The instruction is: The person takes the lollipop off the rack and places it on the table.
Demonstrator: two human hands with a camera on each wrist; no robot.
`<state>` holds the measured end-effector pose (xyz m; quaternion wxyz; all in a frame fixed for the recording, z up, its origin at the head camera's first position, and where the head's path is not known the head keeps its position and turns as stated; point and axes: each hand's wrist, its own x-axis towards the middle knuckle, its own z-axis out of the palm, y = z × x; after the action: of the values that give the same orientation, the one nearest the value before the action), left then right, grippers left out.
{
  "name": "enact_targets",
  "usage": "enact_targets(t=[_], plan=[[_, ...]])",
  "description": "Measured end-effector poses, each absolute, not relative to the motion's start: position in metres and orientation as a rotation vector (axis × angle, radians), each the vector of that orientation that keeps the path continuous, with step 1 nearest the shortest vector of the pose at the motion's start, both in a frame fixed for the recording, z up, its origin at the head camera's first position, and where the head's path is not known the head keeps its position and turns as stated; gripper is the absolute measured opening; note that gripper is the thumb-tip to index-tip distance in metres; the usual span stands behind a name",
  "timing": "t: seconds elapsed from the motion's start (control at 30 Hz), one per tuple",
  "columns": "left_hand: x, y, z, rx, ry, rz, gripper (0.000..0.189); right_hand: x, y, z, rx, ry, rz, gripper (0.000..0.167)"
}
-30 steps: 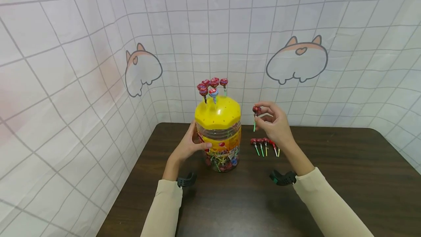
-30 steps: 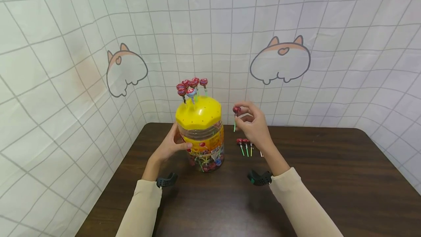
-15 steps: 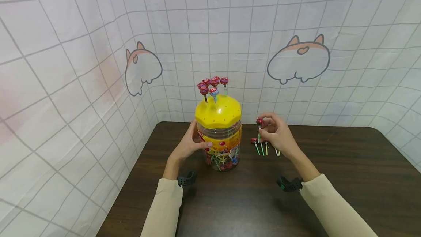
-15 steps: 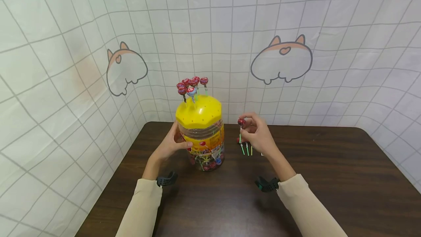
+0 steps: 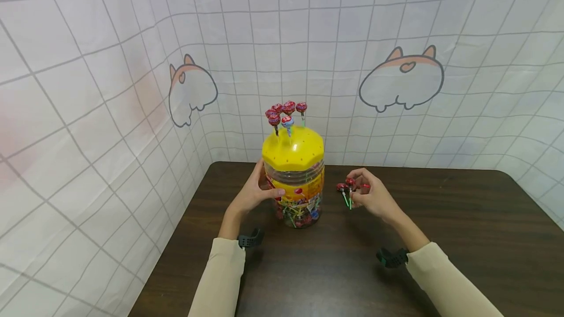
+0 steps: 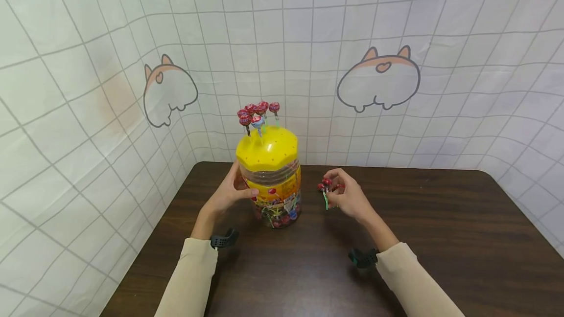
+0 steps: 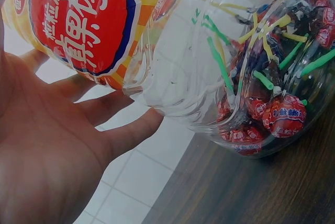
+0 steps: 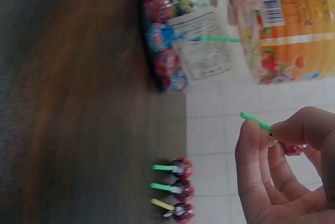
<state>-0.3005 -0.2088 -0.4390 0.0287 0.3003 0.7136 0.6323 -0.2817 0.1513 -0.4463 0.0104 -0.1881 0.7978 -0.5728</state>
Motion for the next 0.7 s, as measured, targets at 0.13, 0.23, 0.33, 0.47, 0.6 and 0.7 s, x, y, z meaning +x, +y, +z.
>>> enact_targets(t=[0.13,0.23,0.33,0.47,0.6,0.7], plan=[[-0.301,-0.209,-0.439,0.935,2.198,1.953,0.098,-0.281,0.152,-0.456,-0.550,2.460,-1.744,0.044],[-0.301,-0.209,-0.439,0.942,2.193,1.952,0.099,-0.281,0.153,-0.463,-0.524,2.443,-1.710,0.044],[-0.300,-0.209,-0.439,0.949,2.181,1.953,0.099,-0.282,0.153,-0.469,-0.515,2.421,-1.694,0.044],[-0.300,-0.209,-0.439,0.947,2.186,1.951,0.099,-0.282,0.153,-0.474,-0.519,2.397,-1.662,0.041],[-0.299,-0.210,-0.438,0.940,2.205,1.941,0.098,-0.282,0.153,-0.478,-0.514,2.391,-1.619,0.040],[-0.297,-0.210,-0.438,0.935,2.212,1.936,0.097,-0.283,0.151,-0.481,-0.507,2.394,-1.594,0.040]])
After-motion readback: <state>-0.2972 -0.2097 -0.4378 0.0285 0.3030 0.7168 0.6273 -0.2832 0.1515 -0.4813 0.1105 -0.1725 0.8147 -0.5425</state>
